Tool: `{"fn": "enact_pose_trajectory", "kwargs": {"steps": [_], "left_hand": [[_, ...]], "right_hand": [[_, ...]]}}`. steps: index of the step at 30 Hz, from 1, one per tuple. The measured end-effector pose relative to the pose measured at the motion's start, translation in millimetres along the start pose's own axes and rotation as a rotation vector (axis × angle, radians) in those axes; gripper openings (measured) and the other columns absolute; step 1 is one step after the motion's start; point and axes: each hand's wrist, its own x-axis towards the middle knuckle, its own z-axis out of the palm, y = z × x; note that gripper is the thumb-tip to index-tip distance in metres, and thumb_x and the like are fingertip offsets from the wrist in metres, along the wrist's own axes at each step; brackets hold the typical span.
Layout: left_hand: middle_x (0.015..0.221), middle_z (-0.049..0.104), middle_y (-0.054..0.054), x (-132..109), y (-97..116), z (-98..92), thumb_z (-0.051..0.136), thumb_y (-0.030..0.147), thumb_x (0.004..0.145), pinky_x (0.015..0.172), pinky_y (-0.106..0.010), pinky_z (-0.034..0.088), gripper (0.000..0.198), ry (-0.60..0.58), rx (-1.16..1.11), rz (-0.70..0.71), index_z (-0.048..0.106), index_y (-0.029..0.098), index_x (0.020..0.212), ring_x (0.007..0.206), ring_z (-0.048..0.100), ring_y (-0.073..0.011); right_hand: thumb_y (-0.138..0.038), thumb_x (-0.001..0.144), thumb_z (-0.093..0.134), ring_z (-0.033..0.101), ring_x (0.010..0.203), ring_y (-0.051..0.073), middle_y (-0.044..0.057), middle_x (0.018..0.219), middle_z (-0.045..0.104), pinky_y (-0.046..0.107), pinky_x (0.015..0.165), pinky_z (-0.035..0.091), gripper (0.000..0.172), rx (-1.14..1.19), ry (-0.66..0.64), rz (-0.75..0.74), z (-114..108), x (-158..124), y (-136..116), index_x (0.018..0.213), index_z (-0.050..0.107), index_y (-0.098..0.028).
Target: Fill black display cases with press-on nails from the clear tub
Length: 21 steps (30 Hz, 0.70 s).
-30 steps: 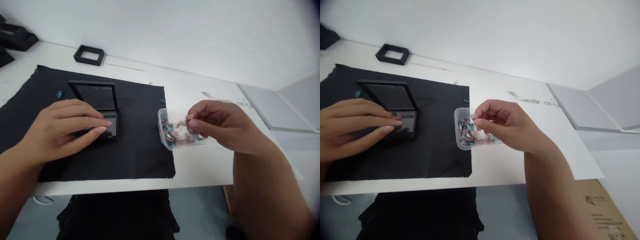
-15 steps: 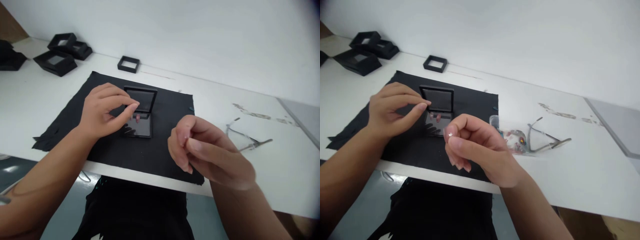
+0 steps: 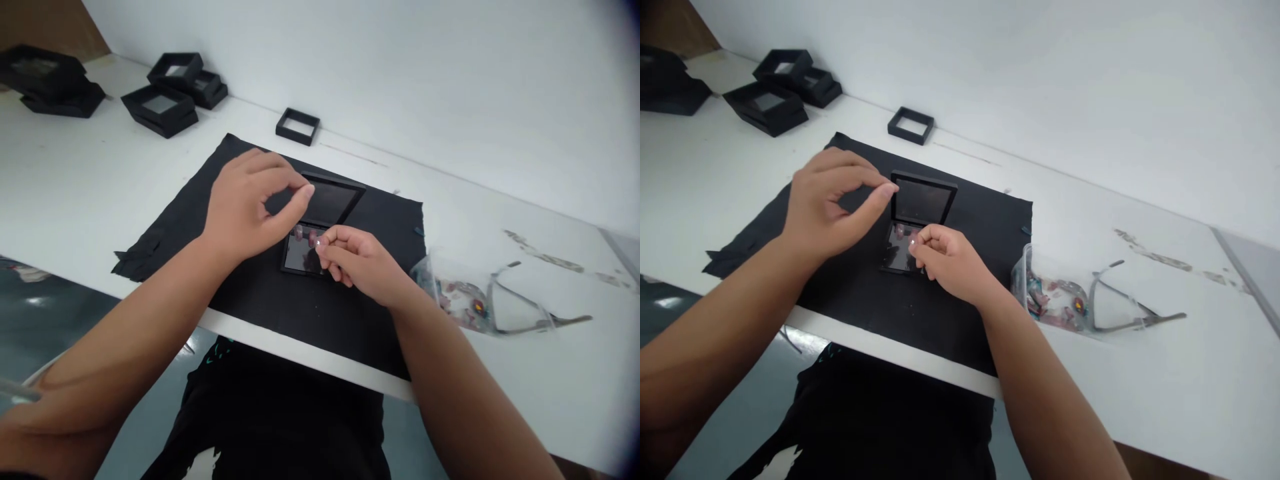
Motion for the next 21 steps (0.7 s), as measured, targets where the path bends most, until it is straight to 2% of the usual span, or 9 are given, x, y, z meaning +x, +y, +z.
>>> {"fn": "enact_pose_trajectory", "kwargs": {"steps": [2, 7, 11, 17, 21], "left_hand": [[0.094, 0.075, 0.000, -1, 0, 2.5, 0.057, 0.037, 0.098, 0.087, -0.041, 0.055, 0.022, -0.011, -0.007, 0.011, 0.074, 0.026, 0.090, 0.091, 0.068, -0.0206], [0.096, 0.076, -0.001, 0, -2, 5.1, 0.057, 0.036, 0.097, 0.087, -0.040, 0.054, 0.021, -0.054, -0.021, -0.011, 0.073, 0.024, 0.089, 0.092, 0.068, -0.0213], [0.097, 0.076, -0.001, 0, -7, 7.6, 0.058, 0.035, 0.097, 0.086, -0.040, 0.053, 0.019, -0.069, 0.011, -0.027, 0.073, 0.026, 0.090, 0.093, 0.068, -0.0214], [0.099, 0.073, -0.002, -1, -13, 12.8, 0.061, 0.036, 0.095, 0.092, -0.045, 0.051, 0.016, -0.070, 0.023, -0.054, 0.074, 0.027, 0.095, 0.098, 0.064, -0.0244], [0.102, 0.073, -0.003, -2, -12, 14.8, 0.061, 0.034, 0.094, 0.088, -0.042, 0.052, 0.016, -0.087, 0.013, -0.084, 0.075, 0.027, 0.097, 0.100, 0.064, -0.0245]], "right_hand": [[-0.031, 0.087, 0.059, 0.046, 0.050, 0.007, -0.004, 0.068, 0.058, 0.024, 0.046, 0.032, 0.014, -0.053, 0.027, -0.020, 1, 3, 4, 0.078, 0.054, -0.021], [-0.030, 0.090, 0.053, 0.041, 0.056, 0.009, -0.005, 0.066, 0.051, 0.027, 0.056, 0.033, 0.022, -0.129, 0.075, -0.110, 0, 3, 9, 0.071, 0.049, -0.022], [-0.034, 0.093, 0.051, 0.039, 0.058, 0.011, -0.005, 0.064, 0.048, 0.028, 0.058, 0.032, 0.027, -0.167, 0.118, -0.145, -4, 2, 10, 0.069, 0.046, -0.023], [-0.038, 0.091, 0.048, 0.036, 0.055, 0.012, -0.005, 0.061, 0.042, 0.029, 0.057, 0.031, 0.026, -0.232, 0.187, -0.095, -11, 5, 13, 0.068, 0.042, -0.025], [-0.037, 0.088, 0.050, 0.043, 0.065, 0.015, -0.002, 0.065, 0.049, 0.031, 0.062, 0.031, 0.026, -0.400, 0.244, -0.037, -11, 6, 13, 0.067, 0.048, -0.023]]}}
